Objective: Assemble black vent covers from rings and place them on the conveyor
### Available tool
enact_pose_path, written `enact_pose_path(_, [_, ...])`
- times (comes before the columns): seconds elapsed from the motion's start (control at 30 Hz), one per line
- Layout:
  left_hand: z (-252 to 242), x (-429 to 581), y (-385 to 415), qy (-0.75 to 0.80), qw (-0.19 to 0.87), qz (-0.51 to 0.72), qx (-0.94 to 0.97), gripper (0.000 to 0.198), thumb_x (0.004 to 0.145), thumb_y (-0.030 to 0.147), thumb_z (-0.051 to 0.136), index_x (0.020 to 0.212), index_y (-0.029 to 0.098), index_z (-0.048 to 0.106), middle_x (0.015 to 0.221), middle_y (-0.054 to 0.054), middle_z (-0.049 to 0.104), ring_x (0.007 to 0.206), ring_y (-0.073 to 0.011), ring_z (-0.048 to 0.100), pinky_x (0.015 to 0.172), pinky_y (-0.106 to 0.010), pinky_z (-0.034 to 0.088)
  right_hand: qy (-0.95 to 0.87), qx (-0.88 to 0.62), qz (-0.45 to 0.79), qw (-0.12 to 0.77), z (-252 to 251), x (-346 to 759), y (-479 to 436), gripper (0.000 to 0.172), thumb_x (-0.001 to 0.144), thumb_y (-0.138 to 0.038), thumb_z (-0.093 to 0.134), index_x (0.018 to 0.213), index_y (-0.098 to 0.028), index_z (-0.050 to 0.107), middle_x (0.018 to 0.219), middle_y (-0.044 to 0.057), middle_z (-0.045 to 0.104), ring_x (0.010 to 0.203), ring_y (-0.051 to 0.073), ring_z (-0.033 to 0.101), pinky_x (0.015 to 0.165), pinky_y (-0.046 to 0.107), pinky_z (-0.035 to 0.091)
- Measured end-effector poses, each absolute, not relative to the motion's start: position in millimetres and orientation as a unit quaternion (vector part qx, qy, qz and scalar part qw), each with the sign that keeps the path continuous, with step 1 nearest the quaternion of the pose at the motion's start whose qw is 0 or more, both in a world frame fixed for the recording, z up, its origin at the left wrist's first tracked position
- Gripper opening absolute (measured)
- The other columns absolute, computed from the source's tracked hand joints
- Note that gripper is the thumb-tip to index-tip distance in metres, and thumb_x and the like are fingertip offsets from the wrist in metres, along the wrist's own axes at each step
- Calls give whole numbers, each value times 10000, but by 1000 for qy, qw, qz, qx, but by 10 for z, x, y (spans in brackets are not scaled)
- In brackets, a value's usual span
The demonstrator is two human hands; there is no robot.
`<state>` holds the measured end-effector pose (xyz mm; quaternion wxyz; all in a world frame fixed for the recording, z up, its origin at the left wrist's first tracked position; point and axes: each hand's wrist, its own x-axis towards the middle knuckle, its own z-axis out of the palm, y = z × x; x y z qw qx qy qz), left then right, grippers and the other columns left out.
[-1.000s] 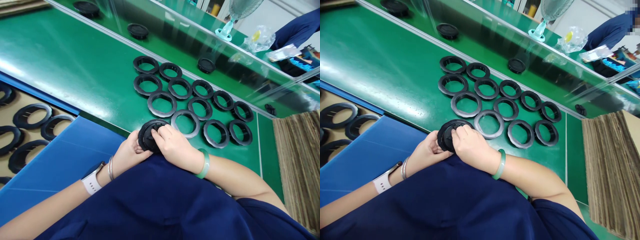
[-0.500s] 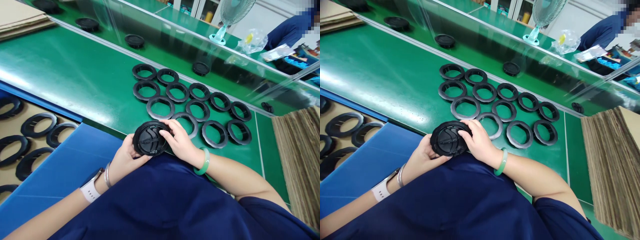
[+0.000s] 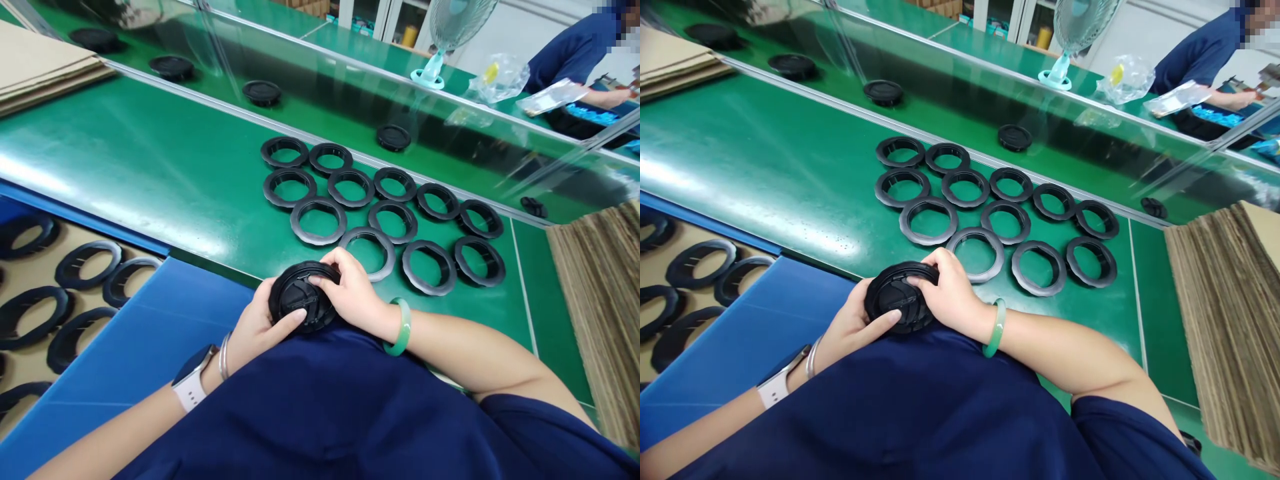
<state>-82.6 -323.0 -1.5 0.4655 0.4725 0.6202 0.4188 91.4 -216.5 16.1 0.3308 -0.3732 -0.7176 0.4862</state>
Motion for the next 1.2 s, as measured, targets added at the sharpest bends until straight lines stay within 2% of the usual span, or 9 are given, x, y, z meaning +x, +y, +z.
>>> enact_pose_path(0.1, [-18,-816,-3226,632,459,406,473,593,845,542,689,1249,174,458,1157,-107,650,1054,-280,657,900,-397,565,-711,-383,492,325,194,941,-2166,242,871,-109,752,847,-195,526,865,-36,539,838,194,537,750,328,422])
enact_pose_path(0.2, [-11,-823,-3226,638,446,413,472,556,872,549,660,1242,181,467,1163,-99,639,1057,-270,647,906,-394,552,-699,-339,566,274,240,1009,-2157,236,888,-153,783,986,-197,574,967,-23,597,916,204,583,797,339,459])
enact_pose_path(0.3, [-13,-846,-3231,641,437,417,474,532,880,555,650,1221,180,486,1160,-98,634,1073,-274,635,932,-405,537,-692,-310,609,233,253,1051,-2163,439,807,-165,892,1115,-207,582,1096,-2,626,1027,230,604,859,359,482])
enact_pose_path(0.6, [-94,-896,-3198,645,415,432,474,485,868,510,698,1213,210,536,1171,-79,643,1125,-286,616,980,-409,517,-670,-350,603,255,170,973,-2206,398,751,-111,909,980,-213,599,939,-32,663,881,232,649,769,350,521])
enact_pose_path(0.77, [-44,-878,-3049,497,520,544,432,465,1016,570,332,1335,255,455,1205,-100,682,1048,-298,688,823,-440,607,-550,-320,674,375,397,1124,-1936,448,706,-324,935,1012,-197,633,1026,12,678,1000,261,636,894,380,526])
enact_pose_path(0.87, [25,-785,-2847,489,418,442,625,405,1025,401,443,1410,276,421,1308,-113,650,1207,-309,630,1029,-523,526,-420,-315,716,461,580,1239,-1671,461,708,-371,899,1034,-189,628,1053,33,679,1036,262,631,922,377,538])
enact_pose_path(1.0, [4,-548,-2491,399,165,250,867,617,934,261,613,1510,286,394,1506,-115,493,1469,-359,347,1198,-616,312,-276,-336,764,477,684,1332,-1410,159,883,-324,665,954,-197,601,947,39,679,943,257,665,790,386,605])
enact_pose_path(1.1, [-149,-481,-2316,389,126,246,879,505,950,204,517,1449,280,504,1335,-126,611,1371,-334,495,1108,-543,468,-258,-352,766,472,677,1427,-1243,101,930,-287,574,968,-196,597,957,59,689,947,259,679,772,399,624])
enact_pose_path(1.2, [-311,-633,-2273,363,219,294,857,377,920,165,481,1190,327,689,1098,-93,683,1211,-281,634,958,-395,592,-406,-377,680,480,688,1625,-923,182,943,-320,582,1067,-188,603,994,73,699,944,270,689,771,419,625])
